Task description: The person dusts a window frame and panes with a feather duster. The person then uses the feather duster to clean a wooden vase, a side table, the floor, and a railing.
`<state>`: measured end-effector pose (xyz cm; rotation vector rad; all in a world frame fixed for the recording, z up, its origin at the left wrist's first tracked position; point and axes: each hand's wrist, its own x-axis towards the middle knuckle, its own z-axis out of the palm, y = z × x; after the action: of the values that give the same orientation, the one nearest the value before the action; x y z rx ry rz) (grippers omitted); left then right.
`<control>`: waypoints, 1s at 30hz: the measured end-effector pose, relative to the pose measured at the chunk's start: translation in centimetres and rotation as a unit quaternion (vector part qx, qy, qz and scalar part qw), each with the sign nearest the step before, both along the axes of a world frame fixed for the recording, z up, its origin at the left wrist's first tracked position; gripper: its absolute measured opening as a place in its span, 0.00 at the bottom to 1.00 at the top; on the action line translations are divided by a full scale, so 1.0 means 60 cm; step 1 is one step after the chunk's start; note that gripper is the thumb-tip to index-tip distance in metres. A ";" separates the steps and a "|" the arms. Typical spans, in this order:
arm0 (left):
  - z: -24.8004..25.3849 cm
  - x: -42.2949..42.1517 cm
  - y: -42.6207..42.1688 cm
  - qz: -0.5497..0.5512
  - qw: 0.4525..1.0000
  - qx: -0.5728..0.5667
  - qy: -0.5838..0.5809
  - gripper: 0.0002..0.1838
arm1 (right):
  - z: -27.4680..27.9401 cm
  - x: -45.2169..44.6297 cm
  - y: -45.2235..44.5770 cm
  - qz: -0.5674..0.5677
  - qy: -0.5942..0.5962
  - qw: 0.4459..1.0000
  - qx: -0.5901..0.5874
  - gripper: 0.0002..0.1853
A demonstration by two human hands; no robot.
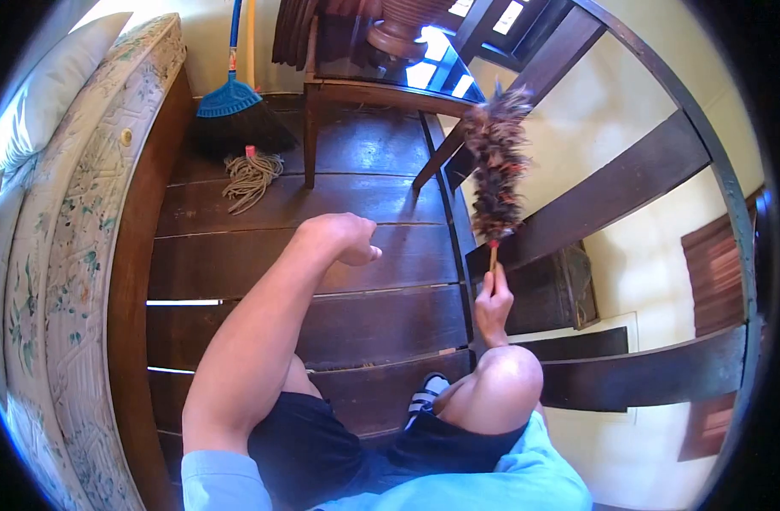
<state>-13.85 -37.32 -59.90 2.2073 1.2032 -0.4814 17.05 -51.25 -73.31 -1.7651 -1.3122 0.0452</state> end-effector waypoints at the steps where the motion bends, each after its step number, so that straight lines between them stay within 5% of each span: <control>1: 0.006 -0.001 -0.002 0.004 1.000 -0.002 0.007 0.31 | -0.015 0.005 -0.011 0.018 -0.041 0.999 -0.019 0.18; 6: 0.004 0.002 -0.002 -0.002 1.000 0.000 0.011 0.31 | -0.050 0.009 -0.028 0.028 -0.007 0.992 -0.125 0.17; 9: 0.006 -0.002 -0.008 0.005 1.000 -0.001 -0.002 0.31 | -0.045 -0.005 -0.016 0.007 -0.028 0.999 0.027 0.17; 13: -0.001 -0.001 -0.004 0.002 1.000 0.002 0.001 0.31 | -0.029 0.005 -0.012 0.023 -0.025 0.982 -0.185 0.17; 16: 0.001 -0.007 -0.003 0.006 1.000 0.006 0.000 0.31 | -0.028 0.005 -0.008 0.032 -0.019 0.988 -0.149 0.16; 18: 0.004 -0.011 -0.008 0.012 1.000 0.000 -0.004 0.31 | -0.021 -0.003 0.000 0.006 -0.042 0.999 -0.022 0.16; 26: 0.001 -0.012 -0.006 0.004 1.000 0.005 -0.003 0.32 | -0.031 0.025 -0.007 0.031 -0.020 0.988 -0.147 0.17; 30: 0.011 -0.011 -0.011 0.014 1.000 -0.005 -0.001 0.31 | -0.009 -0.004 0.002 0.017 -0.038 0.999 -0.022 0.17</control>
<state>-14.48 -37.99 -59.22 2.1782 1.2273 -0.4728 16.81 -51.13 -73.87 -1.7969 -1.4066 0.0263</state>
